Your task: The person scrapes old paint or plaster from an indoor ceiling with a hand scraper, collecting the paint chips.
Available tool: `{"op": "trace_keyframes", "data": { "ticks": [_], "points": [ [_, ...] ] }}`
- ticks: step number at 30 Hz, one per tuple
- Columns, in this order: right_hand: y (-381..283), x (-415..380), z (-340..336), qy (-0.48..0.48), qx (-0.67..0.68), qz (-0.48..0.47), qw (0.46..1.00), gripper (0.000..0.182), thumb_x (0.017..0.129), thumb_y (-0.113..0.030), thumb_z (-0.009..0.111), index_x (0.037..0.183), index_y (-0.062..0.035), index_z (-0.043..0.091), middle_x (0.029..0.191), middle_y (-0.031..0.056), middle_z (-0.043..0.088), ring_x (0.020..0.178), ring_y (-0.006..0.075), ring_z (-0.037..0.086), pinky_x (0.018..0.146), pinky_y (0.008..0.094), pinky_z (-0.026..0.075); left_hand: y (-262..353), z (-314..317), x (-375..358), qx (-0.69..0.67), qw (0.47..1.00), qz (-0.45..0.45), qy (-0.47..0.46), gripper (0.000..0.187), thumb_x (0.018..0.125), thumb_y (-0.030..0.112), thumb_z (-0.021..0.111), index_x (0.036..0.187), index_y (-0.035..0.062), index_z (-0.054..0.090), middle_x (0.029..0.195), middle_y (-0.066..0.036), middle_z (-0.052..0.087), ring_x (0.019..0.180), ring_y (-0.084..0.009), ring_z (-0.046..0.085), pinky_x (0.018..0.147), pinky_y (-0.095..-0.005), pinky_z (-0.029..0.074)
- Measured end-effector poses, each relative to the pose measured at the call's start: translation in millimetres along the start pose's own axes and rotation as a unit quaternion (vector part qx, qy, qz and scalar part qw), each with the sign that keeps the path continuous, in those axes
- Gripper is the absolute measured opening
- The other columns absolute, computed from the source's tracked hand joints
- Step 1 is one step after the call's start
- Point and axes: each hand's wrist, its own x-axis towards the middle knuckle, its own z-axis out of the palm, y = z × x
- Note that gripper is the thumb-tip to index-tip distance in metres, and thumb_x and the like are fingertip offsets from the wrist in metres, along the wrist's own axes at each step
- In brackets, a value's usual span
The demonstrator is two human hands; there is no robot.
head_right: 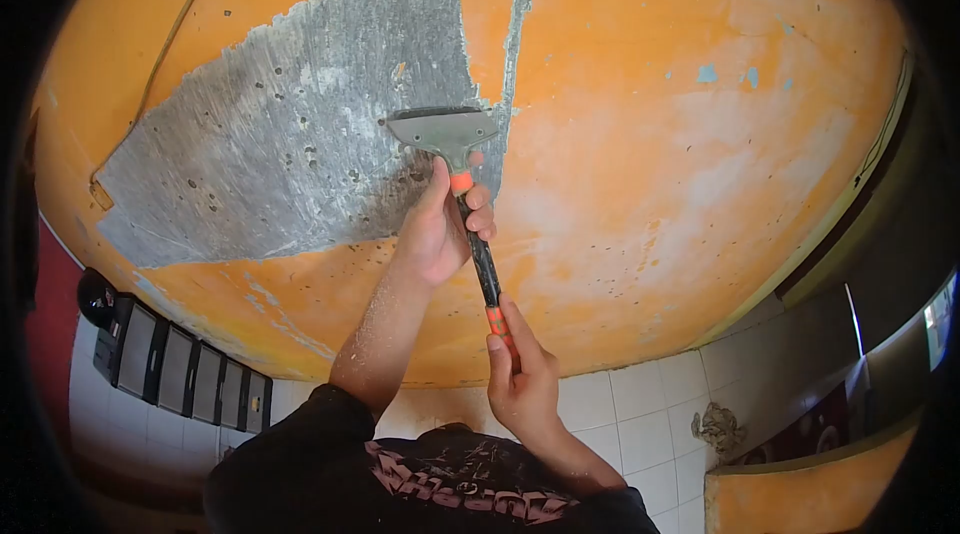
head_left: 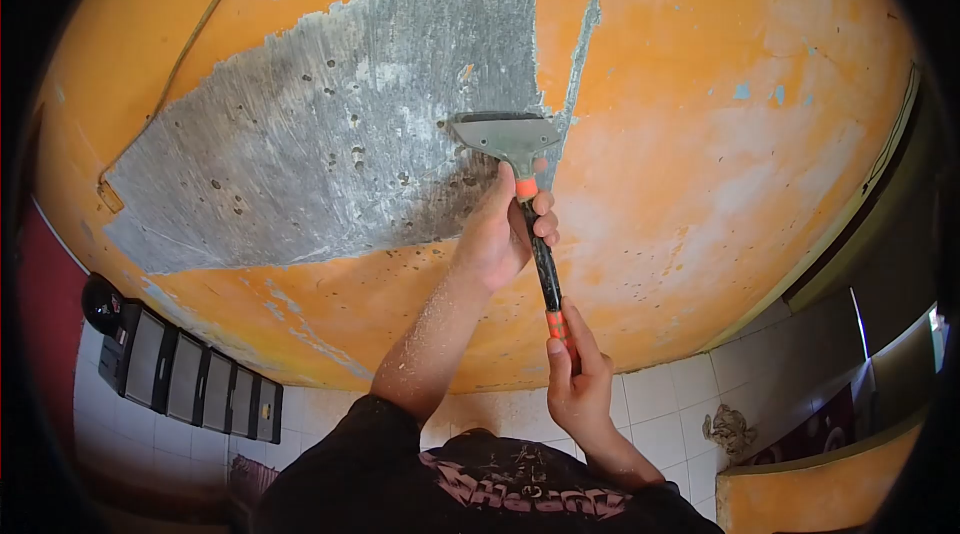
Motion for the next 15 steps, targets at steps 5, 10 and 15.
{"op": "trace_keyframes", "data": {
  "ticks": [5,10,15],
  "points": [
    [-21.2,26.2,-11.0,-0.015,0.011,0.006,1.0,0.044,0.098,-0.003,0.054,0.141,0.0038,0.048,0.094,0.0132,0.071,0.068,0.0083,0.057,0.062,0.0232,0.047,21.2,25.3,18.5,0.047,0.998,0.032,-0.041,0.049,0.102,0.055,0.04,0.129,0.0158,0.048,0.078,0.001,0.051,0.067,-0.014,0.048,0.068,-0.0341,0.043],
    [-7.4,11.0,1.0,0.007,-0.013,-0.031,0.999,0.045,0.098,-0.002,0.054,0.142,0.0043,0.047,0.101,0.0166,0.072,0.068,0.0111,0.059,0.064,0.0241,0.049,9.1,5.9,5.5,0.024,0.999,0.009,-0.018,0.049,0.103,0.055,0.04,0.127,0.0143,0.049,0.079,-0.001,0.052,0.067,-0.0161,0.05,0.068,-0.0361,0.044],
    [-6.0,21.8,2.2,0.021,-0.021,-0.078,0.996,0.047,0.097,-0.002,0.056,0.143,0.0042,0.045,0.102,0.0195,0.072,0.073,0.0158,0.066,0.068,0.0259,0.051,16.5,9.6,14.9,0.021,0.999,0.023,-0.027,0.047,0.103,0.053,0.042,0.124,0.0128,0.052,0.079,-0.003,0.054,0.067,-0.0186,0.051,0.068,-0.0377,0.044]
  ]
}}
